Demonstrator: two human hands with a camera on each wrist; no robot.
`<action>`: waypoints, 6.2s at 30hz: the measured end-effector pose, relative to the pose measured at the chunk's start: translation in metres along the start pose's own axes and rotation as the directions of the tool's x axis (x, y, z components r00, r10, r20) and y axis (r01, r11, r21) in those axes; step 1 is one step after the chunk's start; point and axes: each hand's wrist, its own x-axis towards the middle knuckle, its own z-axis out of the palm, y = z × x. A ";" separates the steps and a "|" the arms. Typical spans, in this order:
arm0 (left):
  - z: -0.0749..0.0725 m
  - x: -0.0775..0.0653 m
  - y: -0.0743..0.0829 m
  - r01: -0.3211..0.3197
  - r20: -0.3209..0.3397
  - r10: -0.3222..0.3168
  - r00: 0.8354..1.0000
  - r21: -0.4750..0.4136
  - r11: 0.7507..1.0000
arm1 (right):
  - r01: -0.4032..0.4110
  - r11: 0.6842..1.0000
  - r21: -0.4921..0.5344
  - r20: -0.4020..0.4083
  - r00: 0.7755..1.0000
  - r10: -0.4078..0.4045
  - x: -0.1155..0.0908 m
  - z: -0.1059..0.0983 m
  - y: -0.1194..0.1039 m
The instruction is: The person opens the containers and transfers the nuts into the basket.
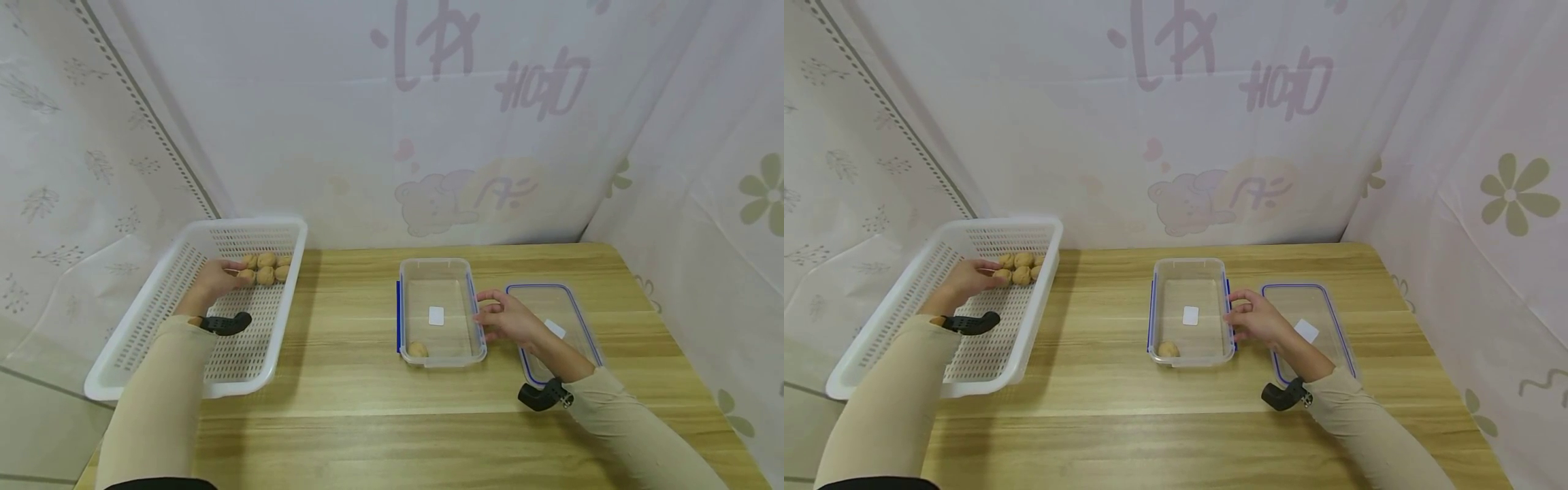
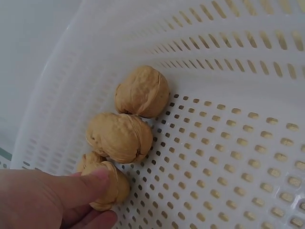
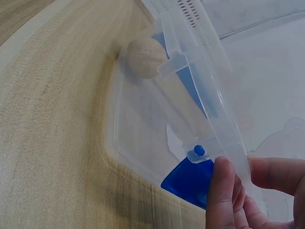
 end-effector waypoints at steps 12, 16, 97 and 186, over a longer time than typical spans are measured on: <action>0.005 -0.002 0.000 0.027 -0.020 -0.027 0.999 -0.009 1.000 | 0.009 1.000 -0.001 0.001 1.000 -0.009 -0.001 0.000 0.001; 0.005 -0.001 0.000 0.029 -0.017 -0.030 0.999 -0.038 0.999 | 0.011 1.000 -0.006 0.000 1.000 -0.011 -0.001 0.000 0.001; 0.058 -0.052 0.158 -0.522 0.281 0.441 0.853 0.489 0.699 | 0.017 1.000 0.005 0.002 1.000 -0.017 -0.001 0.001 0.000; 0.218 -0.073 0.260 -0.795 0.913 0.124 0.390 0.265 0.546 | 0.016 0.999 0.044 0.018 1.000 -0.017 -0.001 0.000 0.002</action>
